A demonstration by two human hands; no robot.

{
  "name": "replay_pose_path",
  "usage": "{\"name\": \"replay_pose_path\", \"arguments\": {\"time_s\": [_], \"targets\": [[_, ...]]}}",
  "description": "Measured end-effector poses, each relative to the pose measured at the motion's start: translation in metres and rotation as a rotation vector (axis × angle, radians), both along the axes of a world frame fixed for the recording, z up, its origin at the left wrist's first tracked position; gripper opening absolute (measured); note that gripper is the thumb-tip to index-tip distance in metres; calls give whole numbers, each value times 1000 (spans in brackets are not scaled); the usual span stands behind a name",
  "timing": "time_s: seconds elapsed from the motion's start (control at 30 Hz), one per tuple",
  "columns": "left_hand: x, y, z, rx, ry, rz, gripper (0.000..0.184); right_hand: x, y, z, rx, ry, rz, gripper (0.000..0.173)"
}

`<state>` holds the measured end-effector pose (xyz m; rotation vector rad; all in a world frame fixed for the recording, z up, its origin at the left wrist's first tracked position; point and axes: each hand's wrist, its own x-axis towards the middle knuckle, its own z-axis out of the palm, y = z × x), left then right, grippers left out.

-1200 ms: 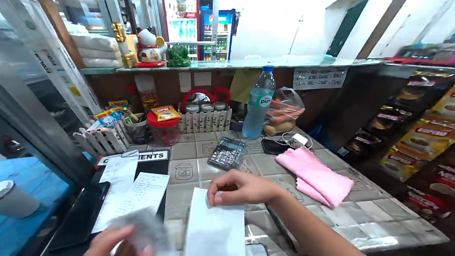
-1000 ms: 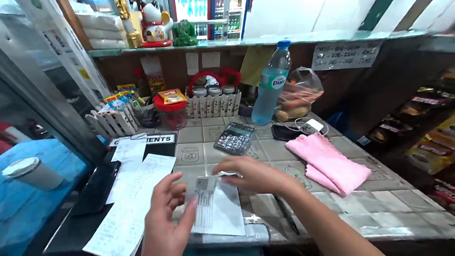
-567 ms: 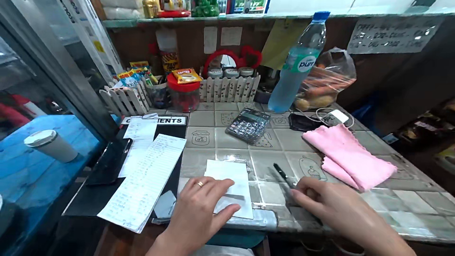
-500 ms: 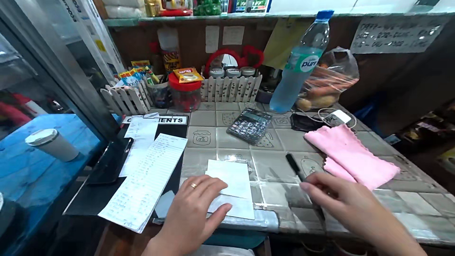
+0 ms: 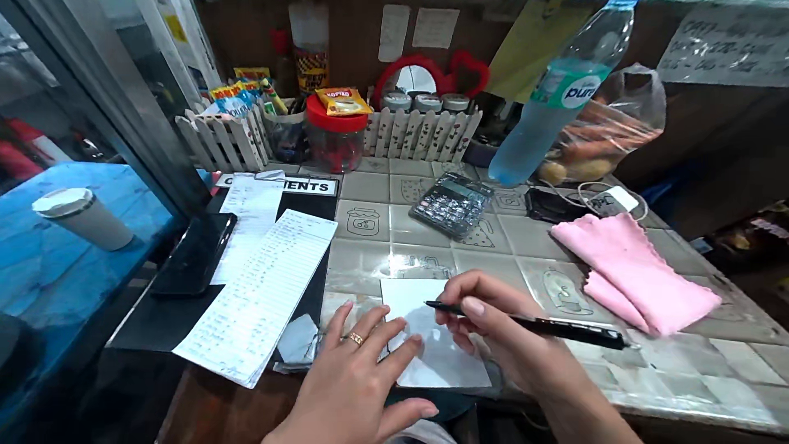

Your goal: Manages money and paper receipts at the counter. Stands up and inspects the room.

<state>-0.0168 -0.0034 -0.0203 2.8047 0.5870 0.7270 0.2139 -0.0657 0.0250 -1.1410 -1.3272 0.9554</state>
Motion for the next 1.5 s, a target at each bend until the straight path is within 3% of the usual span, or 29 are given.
{"name": "replay_pose_path", "arguments": {"time_s": [0.17, 0.33, 0.57, 0.73, 1.5], "targets": [[10, -13, -5, 21, -64, 40, 55, -8, 9, -11, -86, -67, -1, 36], [-3, -10, -7, -14, -55, 34, 50, -10, 11, -7, -126, -174, -10, 55], [-2, -21, -10, -27, -71, 71, 47, -23, 17, 0, -106, -344, -72, 34], [-8, -22, -8, -61, -14, 49, 45, -21, 14, -11, 37, -381, -90, 26], [-14, -19, -2, -94, 97, 3, 50, -23, 14, -9, 70, -416, -69, 26]]}}
